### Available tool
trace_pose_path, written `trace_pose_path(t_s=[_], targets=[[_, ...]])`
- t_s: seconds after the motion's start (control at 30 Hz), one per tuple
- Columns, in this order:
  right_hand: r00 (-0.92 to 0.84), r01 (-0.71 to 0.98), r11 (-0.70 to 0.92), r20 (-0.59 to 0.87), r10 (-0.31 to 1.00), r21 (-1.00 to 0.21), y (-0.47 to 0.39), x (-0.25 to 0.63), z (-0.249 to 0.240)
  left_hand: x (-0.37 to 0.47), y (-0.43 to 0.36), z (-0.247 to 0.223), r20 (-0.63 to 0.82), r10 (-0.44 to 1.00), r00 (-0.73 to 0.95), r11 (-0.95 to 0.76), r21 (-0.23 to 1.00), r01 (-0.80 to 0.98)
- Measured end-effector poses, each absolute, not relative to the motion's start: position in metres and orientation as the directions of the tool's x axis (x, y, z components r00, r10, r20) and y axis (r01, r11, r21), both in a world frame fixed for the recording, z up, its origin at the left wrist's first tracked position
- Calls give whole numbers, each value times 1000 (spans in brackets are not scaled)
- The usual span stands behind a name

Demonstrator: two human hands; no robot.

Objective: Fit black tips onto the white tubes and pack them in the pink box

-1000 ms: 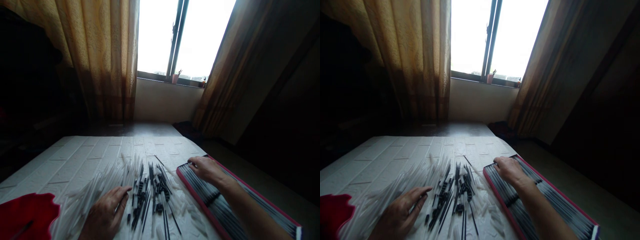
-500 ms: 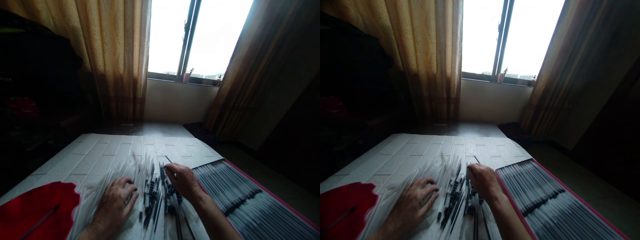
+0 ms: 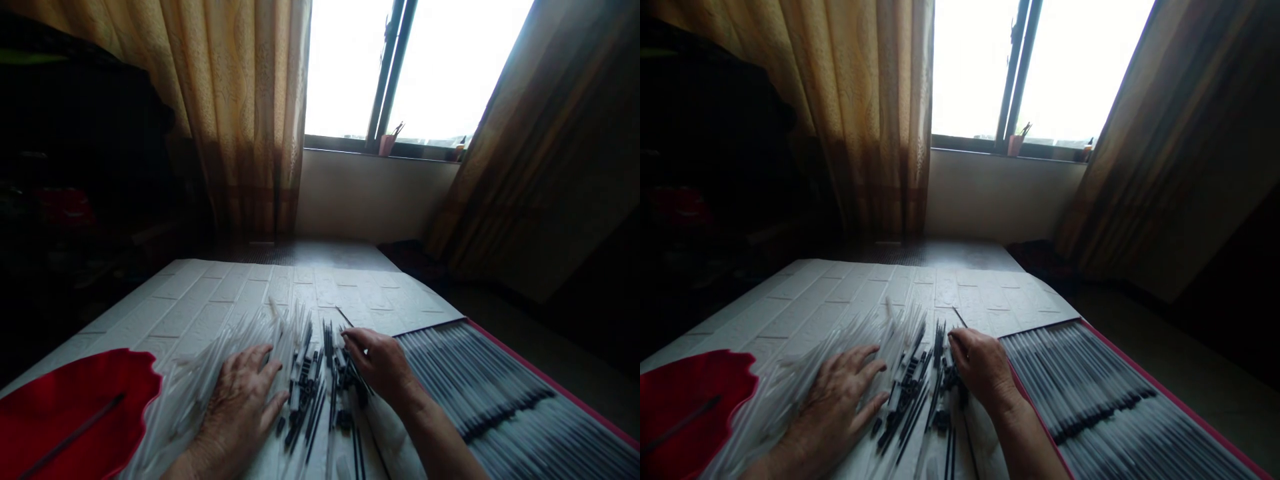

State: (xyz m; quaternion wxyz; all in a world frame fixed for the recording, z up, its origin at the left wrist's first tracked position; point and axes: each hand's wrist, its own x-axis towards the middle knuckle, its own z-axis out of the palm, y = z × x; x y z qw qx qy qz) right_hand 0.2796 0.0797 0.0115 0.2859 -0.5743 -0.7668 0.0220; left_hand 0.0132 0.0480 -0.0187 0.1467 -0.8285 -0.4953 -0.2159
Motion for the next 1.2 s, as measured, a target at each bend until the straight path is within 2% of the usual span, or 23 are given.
trace_pose_path(t_s=[0.37, 0.5, 0.6, 0.8, 1.03, 1.2], targets=[[-128, 888, 275, 376, 918, -368, 83, 285, 14, 26, 51, -16, 504, 753, 424, -462, -54, 885], [-143, 881, 278, 345, 928, -383, 81, 286, 18, 27, 51, -15, 532, 728, 433, -504, -14, 864], [-211, 857, 324, 300, 930, -400, 74, 288, 26, 25, 55, -17, 557, 721, 412, -511, 25, 859], [-472, 719, 470, 138, 871, -511, 52, 281, 46, 15, 60, -17, 619, 691, 373, -521, 70, 851], [-527, 770, 504, 54, 848, -392, 46, 269, 42, 9, 52, -10, 743, 567, 356, -625, 106, 773], [-528, 809, 503, -2, 849, -303, 44, 261, 43, 14, 47, -3, 710, 562, 425, -706, 143, 694]])
